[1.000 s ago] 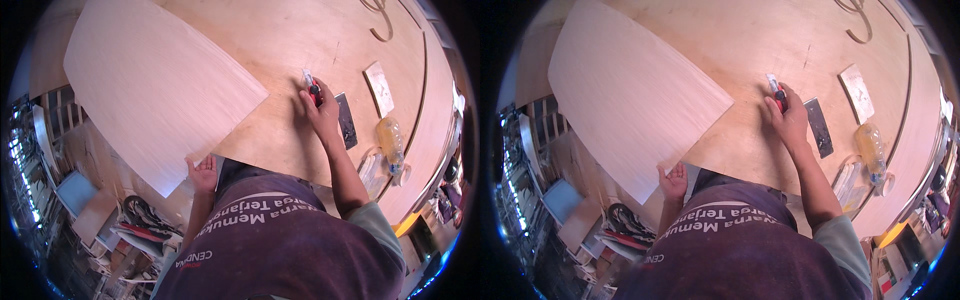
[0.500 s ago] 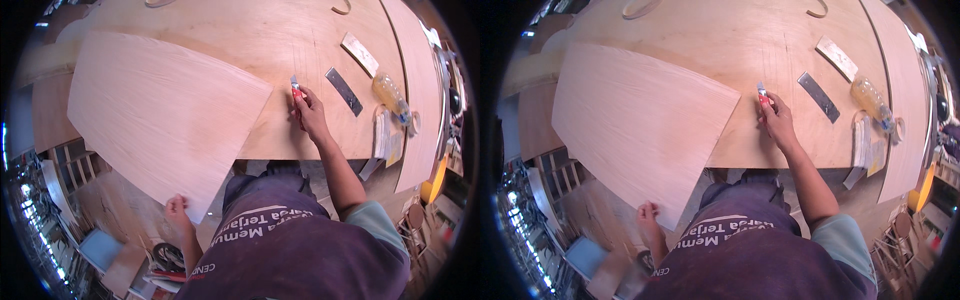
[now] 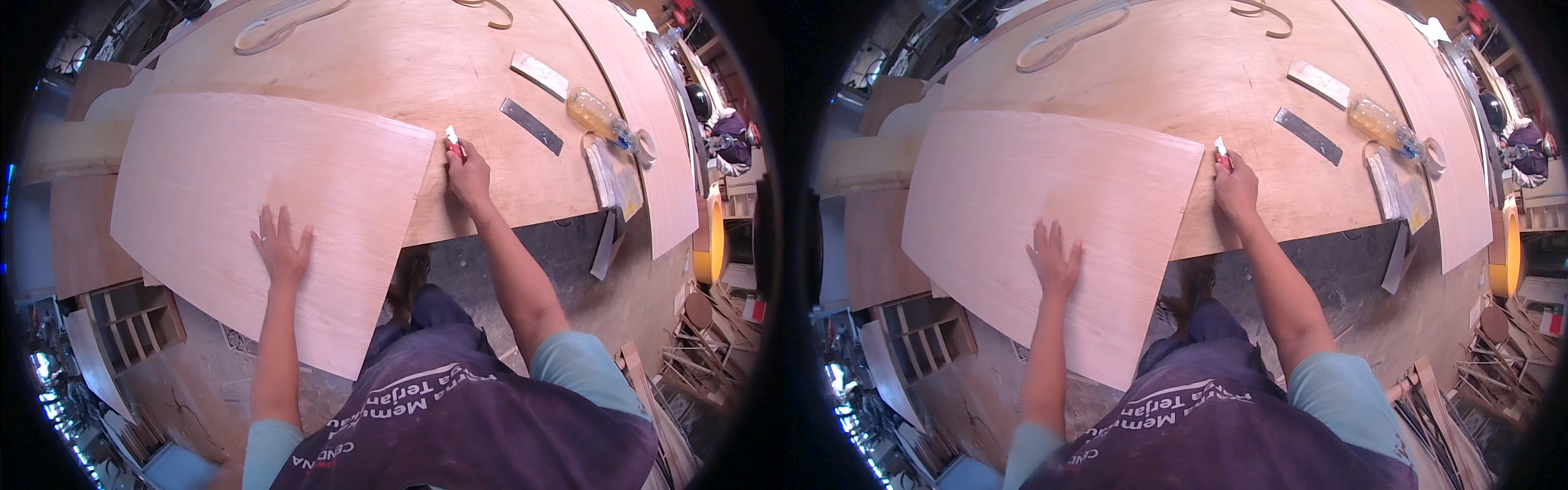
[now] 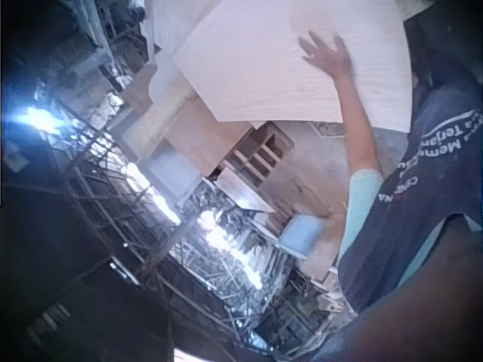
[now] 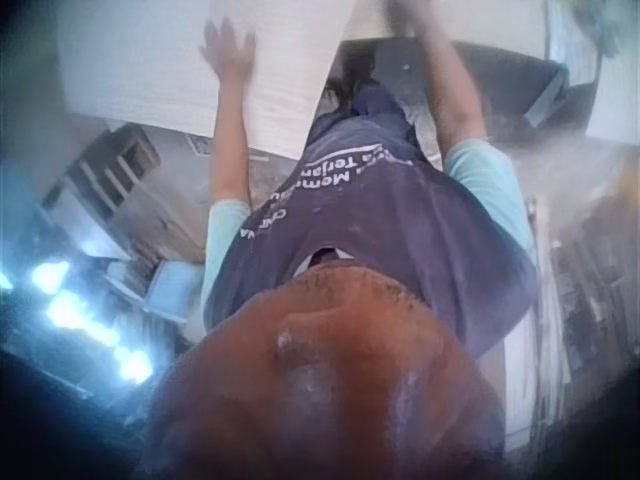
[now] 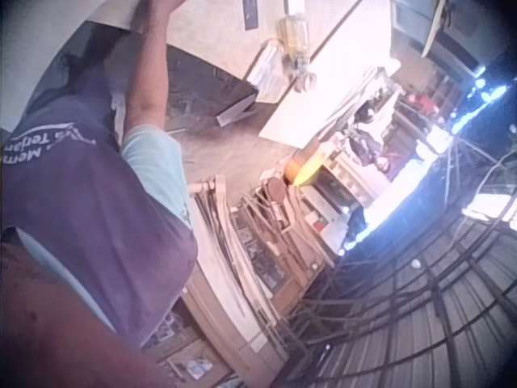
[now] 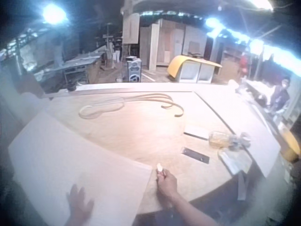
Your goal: The person trims the edge of a wood panel using a utility knife, smooths the edges with a sanding block, and uses a metal ruler to measure and guide work on the panel.
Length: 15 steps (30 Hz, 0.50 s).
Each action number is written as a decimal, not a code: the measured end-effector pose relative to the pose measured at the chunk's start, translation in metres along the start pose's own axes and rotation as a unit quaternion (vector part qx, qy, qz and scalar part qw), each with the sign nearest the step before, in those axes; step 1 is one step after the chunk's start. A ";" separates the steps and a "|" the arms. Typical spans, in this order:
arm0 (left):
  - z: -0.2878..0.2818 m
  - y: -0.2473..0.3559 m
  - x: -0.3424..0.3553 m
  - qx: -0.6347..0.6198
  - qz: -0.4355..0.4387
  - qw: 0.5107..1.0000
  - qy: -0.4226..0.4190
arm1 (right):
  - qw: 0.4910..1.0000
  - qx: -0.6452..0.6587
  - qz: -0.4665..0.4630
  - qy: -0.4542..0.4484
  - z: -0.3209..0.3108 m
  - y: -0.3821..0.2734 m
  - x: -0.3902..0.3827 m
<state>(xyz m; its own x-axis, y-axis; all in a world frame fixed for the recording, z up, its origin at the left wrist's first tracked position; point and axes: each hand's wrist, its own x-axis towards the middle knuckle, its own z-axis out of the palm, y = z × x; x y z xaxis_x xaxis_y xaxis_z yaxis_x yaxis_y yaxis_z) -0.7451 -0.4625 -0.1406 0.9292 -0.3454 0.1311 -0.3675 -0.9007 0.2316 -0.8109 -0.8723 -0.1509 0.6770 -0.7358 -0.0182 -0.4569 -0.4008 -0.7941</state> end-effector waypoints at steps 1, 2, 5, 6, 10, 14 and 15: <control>0.007 -0.001 0.009 0.022 0.015 0.999 -0.019 | 0.999 -0.029 -0.022 0.012 -0.001 0.000 -0.001; 0.013 -0.001 0.010 0.034 0.011 0.999 -0.023 | 0.998 -0.061 -0.006 0.005 -0.001 -0.001 0.000; 0.021 -0.001 0.016 0.063 0.007 0.997 -0.033 | 0.991 -0.134 0.027 -0.001 -0.003 -0.005 -0.004; 0.023 -0.001 0.014 0.063 0.004 0.998 -0.032 | 0.989 -0.143 0.024 -0.002 -0.002 -0.007 -0.006; 0.026 -0.001 0.016 0.047 0.005 0.999 -0.022 | 0.987 -0.157 0.020 -0.004 -0.002 -0.012 -0.007; 0.028 0.001 0.017 0.065 0.016 0.998 -0.009 | 0.992 -0.129 0.001 0.001 0.003 -0.001 -0.003; 0.027 0.002 0.018 0.065 0.013 0.998 -0.013 | 0.991 -0.134 0.006 -0.004 0.002 -0.002 -0.003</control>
<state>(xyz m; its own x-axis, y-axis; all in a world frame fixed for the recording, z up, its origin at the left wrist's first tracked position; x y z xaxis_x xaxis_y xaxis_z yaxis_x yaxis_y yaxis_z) -0.7280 -0.4778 -0.1639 0.9207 -0.3744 0.1105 -0.3851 -0.9174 0.1006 -0.8108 -0.8682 -0.1509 0.6745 -0.7375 -0.0335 -0.6014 -0.5226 -0.6044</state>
